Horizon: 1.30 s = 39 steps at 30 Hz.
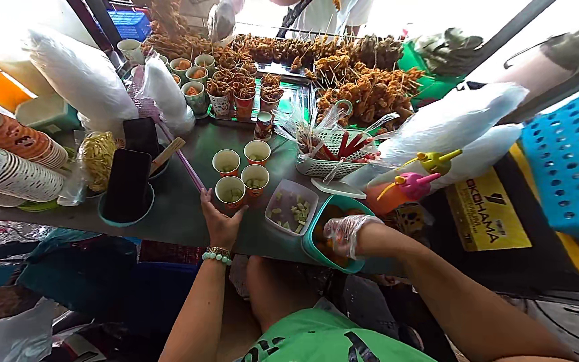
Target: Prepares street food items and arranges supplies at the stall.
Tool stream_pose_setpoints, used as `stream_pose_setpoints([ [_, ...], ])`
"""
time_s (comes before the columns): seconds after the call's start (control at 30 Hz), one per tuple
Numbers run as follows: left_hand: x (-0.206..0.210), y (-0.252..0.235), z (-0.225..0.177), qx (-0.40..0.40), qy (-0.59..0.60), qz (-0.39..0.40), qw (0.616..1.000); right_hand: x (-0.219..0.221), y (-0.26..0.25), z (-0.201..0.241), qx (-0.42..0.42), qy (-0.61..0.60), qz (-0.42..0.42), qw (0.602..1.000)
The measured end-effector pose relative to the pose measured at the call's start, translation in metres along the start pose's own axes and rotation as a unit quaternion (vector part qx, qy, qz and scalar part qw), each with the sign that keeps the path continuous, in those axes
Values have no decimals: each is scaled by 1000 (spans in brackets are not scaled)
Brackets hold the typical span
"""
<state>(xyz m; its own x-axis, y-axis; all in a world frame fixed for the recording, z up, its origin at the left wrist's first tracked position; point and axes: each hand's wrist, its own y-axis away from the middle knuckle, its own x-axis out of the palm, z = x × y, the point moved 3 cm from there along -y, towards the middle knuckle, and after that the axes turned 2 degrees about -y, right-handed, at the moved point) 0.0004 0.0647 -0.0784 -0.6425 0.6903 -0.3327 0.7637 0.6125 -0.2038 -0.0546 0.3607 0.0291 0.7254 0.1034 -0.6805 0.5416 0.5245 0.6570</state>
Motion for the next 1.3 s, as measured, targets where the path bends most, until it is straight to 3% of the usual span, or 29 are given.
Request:
stream_pose_setpoints([
  [0.17,14,-11,15,18,10,-10,1000,-20,10,11,-7,14,-3,1000],
  [0.33,8,20,16,122,61,-87,987,-31,8,19,43,86,-1,995],
  [0.43,9,32,20,47,153,-104,982,-28,2,26,66,111,2,992],
  [0.53,10,36,20,26,181,-100,978,-22,-13,21,53,126,7,991],
  [0.63,12,36,21,46,151,-76,985,-11,-22,9,22,119,9,993],
  [0.8,18,34,26,93,40,-18,995,-1,-12,27,85,44,-11,995],
  [0.97,18,33,24,48,36,-2,998,-1,-11,14,37,75,-42,996],
  [1.1,17,33,21,51,4,-7,999,-28,-4,24,95,63,-101,988],
  [1.2,19,34,22,64,-10,-7,998,-32,-16,45,22,61,-139,988],
  [1.3,20,35,23,80,-19,-10,997,-28,-54,70,-24,89,-115,989],
])
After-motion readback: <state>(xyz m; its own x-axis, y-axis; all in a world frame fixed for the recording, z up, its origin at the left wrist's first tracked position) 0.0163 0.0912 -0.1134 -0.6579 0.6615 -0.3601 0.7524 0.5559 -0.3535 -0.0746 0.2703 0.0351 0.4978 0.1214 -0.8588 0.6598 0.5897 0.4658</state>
